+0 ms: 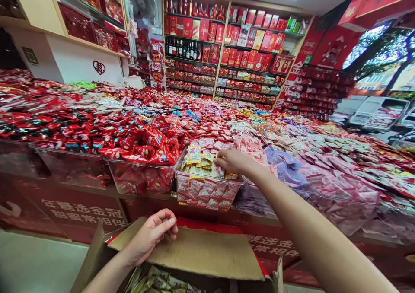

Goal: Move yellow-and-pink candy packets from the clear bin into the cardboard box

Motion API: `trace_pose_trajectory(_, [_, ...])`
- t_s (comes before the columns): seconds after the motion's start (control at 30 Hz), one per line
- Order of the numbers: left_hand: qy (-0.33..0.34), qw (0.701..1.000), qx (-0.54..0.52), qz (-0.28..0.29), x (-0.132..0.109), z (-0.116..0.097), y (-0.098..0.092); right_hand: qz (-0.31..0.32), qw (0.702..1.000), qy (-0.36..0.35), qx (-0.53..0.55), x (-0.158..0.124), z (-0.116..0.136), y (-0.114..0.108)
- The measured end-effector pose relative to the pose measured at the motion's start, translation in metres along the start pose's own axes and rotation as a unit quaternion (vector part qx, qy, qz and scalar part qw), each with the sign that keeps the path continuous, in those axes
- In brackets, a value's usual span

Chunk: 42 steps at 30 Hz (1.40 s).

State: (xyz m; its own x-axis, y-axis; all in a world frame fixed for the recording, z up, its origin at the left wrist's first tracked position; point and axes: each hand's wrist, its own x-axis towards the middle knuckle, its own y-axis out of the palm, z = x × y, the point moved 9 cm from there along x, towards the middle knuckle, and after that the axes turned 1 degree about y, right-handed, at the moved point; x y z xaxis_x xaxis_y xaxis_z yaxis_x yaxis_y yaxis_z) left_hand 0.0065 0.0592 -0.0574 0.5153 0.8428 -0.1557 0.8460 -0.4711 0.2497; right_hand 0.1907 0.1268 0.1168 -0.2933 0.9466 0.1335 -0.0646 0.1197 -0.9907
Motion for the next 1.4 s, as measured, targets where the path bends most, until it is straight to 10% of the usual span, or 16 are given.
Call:
trace_pose_trajectory(0.4, [-0.001,1.0,0.003,0.005,0.002,0.001,0.0,-0.045,0.913,0.114,0.389,0.015,-0.05,-0.036])
trace_pose_trajectory(0.73, [0.0,1.0,-0.011,-0.011,0.004,0.005,-0.003,-0.044,0.981,0.123,0.143,0.063,-0.023,-0.001])
trace_pose_trajectory(1.4, [-0.008,1.0,-0.015,-0.011,0.007,0.009,-0.004,-0.033,0.997,0.056,0.044,0.059,-0.012,0.0])
